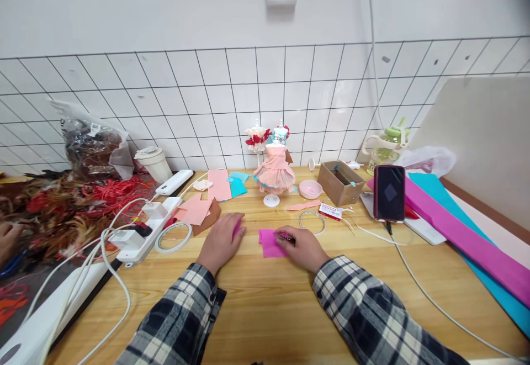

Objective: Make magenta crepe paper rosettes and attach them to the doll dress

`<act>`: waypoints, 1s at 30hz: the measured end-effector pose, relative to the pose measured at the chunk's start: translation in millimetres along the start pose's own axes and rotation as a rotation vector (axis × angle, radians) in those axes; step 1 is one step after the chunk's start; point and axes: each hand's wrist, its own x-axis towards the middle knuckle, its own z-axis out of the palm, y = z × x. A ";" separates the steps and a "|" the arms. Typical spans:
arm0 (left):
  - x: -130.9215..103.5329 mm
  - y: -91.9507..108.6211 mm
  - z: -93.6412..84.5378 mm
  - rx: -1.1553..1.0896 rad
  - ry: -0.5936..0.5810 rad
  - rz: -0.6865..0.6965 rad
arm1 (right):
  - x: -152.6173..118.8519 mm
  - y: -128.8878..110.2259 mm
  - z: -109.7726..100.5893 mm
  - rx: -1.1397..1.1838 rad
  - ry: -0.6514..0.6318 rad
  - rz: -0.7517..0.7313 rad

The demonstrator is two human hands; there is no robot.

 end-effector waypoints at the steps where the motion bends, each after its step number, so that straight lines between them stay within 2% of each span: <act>1: 0.2 7.6 -1.3 -0.003 -0.004 0.052 | 0.1 1.3 -1.2 0.045 0.034 0.007; 4: -0.1 25.8 -3.7 -0.035 -0.108 0.226 | 0.5 9.1 -6.0 0.100 0.115 0.051; 6: -0.6 29.8 -3.2 -0.056 -0.146 0.272 | -0.4 14.9 -8.3 0.079 0.148 0.081; 12: -3.2 18.1 1.5 -0.063 -0.029 0.217 | -5.6 15.6 -3.1 -0.051 0.063 -0.017; 15: -4.4 16.0 2.4 -0.051 -0.024 0.221 | -5.8 12.8 -10.0 -0.095 0.067 -0.056; 18: -5.0 16.1 1.0 -0.024 -0.032 0.232 | -9.9 25.3 -39.4 -0.126 0.242 -0.022; 22: -6.3 23.7 -2.1 0.006 0.034 0.276 | -31.4 71.3 -94.6 -0.164 0.578 0.272; 23: -6.4 29.8 -2.1 -0.001 0.067 0.307 | -38.4 83.9 -105.2 -0.162 0.594 0.345; 25: -5.0 49.4 -0.1 -0.035 0.120 0.398 | -50.5 104.6 -118.3 -0.199 0.520 0.443; 28: 6.2 93.9 8.9 -0.121 0.044 0.577 | -56.6 119.2 -120.6 -0.275 0.357 0.528; 30: 21.8 125.6 19.6 -0.177 -0.003 0.582 | -53.2 120.0 -116.6 -0.292 0.291 0.557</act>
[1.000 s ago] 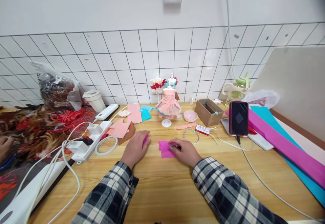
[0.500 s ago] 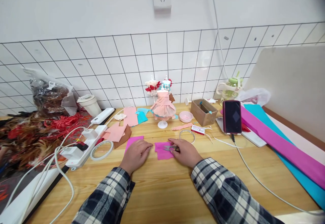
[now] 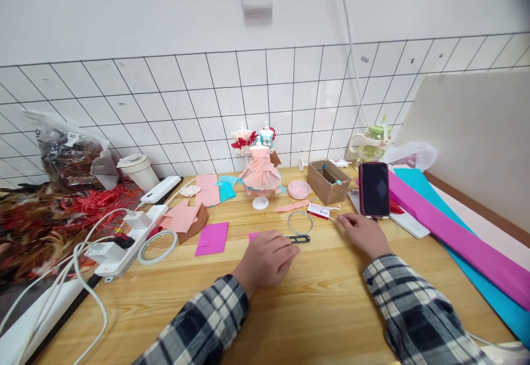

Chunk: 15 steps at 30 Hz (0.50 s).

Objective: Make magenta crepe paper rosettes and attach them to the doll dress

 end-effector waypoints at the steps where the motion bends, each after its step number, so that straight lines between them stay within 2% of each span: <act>1: 15.6 5.3 8.7 -0.018 -0.013 -0.032 | 1.2 -2.6 2.0 -0.005 -0.018 0.006; 4: 58.1 10.3 38.9 -0.061 -0.004 -0.111 | 5.2 -9.4 5.0 0.020 -0.056 0.011; 7: 87.2 4.4 71.2 -0.088 0.023 -0.139 | 8.2 -10.0 5.3 0.113 -0.105 -0.015; 11: 107.2 -8.1 103.2 -0.119 0.050 -0.200 | 11.3 -6.2 8.5 0.231 -0.131 -0.011; 15: 112.5 -18.0 117.0 -0.125 0.039 -0.243 | 15.1 -2.5 13.3 0.317 -0.155 0.035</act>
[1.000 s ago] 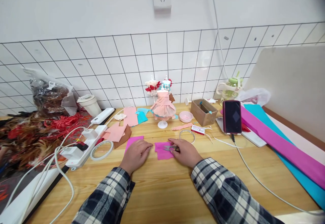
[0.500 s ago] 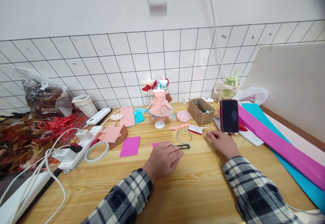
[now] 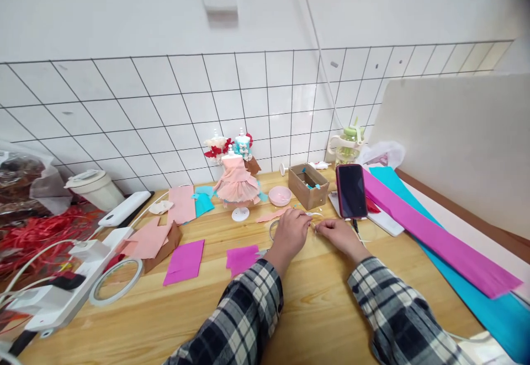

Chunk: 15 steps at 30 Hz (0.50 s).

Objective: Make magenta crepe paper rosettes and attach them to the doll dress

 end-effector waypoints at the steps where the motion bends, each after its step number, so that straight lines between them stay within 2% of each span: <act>1: -0.2 -2.1 1.3 -0.003 -0.016 0.013 | 1.0 0.7 0.4 0.006 -0.001 0.014; 4: -3.4 -7.8 3.3 -0.021 -0.072 0.055 | 3.3 2.1 1.3 -0.018 0.003 0.058; 8: -8.2 -11.2 3.0 -0.032 -0.120 0.034 | 5.9 3.5 3.7 -0.044 0.027 0.084; 11: -9.3 -7.1 0.4 -0.002 -0.140 0.048 | 4.8 1.8 4.7 -0.058 0.052 0.087; 15: -8.7 3.8 -4.7 0.047 -0.148 0.126 | -6.3 -8.9 1.5 -0.255 0.097 0.006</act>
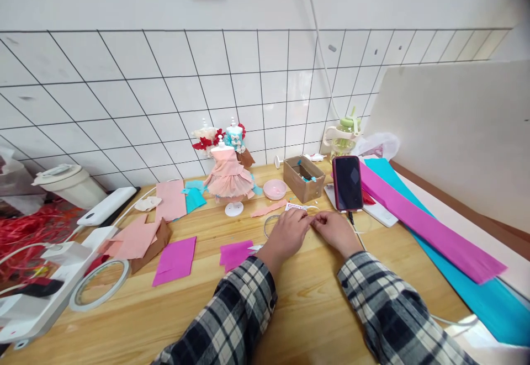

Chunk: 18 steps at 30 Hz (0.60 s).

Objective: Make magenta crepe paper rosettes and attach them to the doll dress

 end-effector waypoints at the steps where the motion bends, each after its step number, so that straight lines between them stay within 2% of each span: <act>1: 0.1 2.0 -1.0 -0.001 0.011 -0.001 | -3.9 -3.1 -2.5 -0.056 0.026 -0.040; 5: -1.1 3.6 -1.0 -0.021 0.048 -0.019 | -17.5 -13.6 -9.7 -0.233 0.044 -0.143; 18: 2.4 -0.6 -3.5 0.013 -0.015 0.007 | -36.0 -32.1 -4.6 -0.451 0.063 -0.154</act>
